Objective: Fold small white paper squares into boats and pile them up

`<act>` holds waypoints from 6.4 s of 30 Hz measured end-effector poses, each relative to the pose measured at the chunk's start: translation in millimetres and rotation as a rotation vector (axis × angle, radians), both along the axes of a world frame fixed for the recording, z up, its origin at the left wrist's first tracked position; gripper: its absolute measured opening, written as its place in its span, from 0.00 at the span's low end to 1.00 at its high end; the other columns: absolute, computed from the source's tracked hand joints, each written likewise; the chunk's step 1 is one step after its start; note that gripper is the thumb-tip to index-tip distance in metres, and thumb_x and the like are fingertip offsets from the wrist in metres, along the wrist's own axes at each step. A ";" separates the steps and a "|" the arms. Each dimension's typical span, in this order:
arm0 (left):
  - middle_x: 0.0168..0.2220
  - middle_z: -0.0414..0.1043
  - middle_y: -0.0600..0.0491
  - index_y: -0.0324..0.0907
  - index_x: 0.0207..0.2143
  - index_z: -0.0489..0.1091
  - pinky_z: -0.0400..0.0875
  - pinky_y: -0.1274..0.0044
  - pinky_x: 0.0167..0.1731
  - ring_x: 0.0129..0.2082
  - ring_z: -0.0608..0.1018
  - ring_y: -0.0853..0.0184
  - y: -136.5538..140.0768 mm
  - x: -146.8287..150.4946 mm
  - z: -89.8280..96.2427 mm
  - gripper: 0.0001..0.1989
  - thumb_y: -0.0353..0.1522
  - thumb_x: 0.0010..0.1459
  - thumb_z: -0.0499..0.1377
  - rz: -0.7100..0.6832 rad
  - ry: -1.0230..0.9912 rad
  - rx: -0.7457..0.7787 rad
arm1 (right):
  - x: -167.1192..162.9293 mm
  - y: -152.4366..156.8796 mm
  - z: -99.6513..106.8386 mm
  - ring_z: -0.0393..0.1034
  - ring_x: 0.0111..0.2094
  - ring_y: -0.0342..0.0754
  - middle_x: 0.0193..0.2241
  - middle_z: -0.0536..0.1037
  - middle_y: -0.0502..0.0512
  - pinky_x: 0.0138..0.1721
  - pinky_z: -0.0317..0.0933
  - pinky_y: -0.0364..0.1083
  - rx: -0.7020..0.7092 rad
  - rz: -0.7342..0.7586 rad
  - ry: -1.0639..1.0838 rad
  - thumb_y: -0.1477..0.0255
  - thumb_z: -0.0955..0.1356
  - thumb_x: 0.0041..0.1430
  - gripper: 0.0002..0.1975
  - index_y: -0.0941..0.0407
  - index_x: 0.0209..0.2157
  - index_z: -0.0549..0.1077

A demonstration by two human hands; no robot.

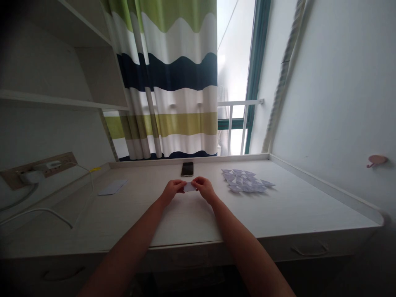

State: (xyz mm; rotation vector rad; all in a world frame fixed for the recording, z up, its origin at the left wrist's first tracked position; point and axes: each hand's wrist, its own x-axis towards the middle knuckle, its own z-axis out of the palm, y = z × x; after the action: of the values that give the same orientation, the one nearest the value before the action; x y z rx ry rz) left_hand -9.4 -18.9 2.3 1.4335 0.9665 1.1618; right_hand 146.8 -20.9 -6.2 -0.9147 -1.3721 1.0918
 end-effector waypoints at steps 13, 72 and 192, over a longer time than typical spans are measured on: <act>0.19 0.65 0.55 0.35 0.21 0.69 0.63 0.81 0.19 0.19 0.67 0.74 4.8 1.8 -8.3 0.10 0.36 0.43 0.58 -0.051 0.175 0.197 | -2.3 -2.5 0.5 0.61 0.20 0.39 0.17 0.68 0.47 0.22 0.55 0.41 -0.053 0.023 -0.048 0.69 0.68 0.39 0.07 0.59 0.21 0.68; 0.34 0.70 0.49 0.38 0.33 0.67 0.69 0.76 0.29 0.32 0.74 0.66 2.5 0.8 -9.4 0.15 0.40 0.47 0.58 -0.010 0.247 0.352 | 0.5 -8.4 6.5 0.71 0.27 0.44 0.26 0.76 0.53 0.34 0.65 0.46 -0.086 0.136 0.119 0.65 0.71 0.40 0.17 0.58 0.34 0.72; 0.17 0.60 0.58 0.39 0.18 0.63 0.58 0.81 0.19 0.19 0.64 0.73 5.5 7.4 -9.4 0.09 0.36 0.40 0.57 0.162 0.011 -0.051 | -6.6 -8.8 -1.6 0.64 0.25 0.43 0.25 0.71 0.51 0.28 0.61 0.44 0.418 -0.259 -0.506 0.75 0.65 0.47 0.03 0.55 0.24 0.70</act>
State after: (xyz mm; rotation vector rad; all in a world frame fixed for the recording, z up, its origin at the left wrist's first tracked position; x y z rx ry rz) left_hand -2.0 -13.4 -7.1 1.3415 1.1284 1.2385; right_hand 140.2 -29.6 -7.8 -1.0547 -1.7466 0.3582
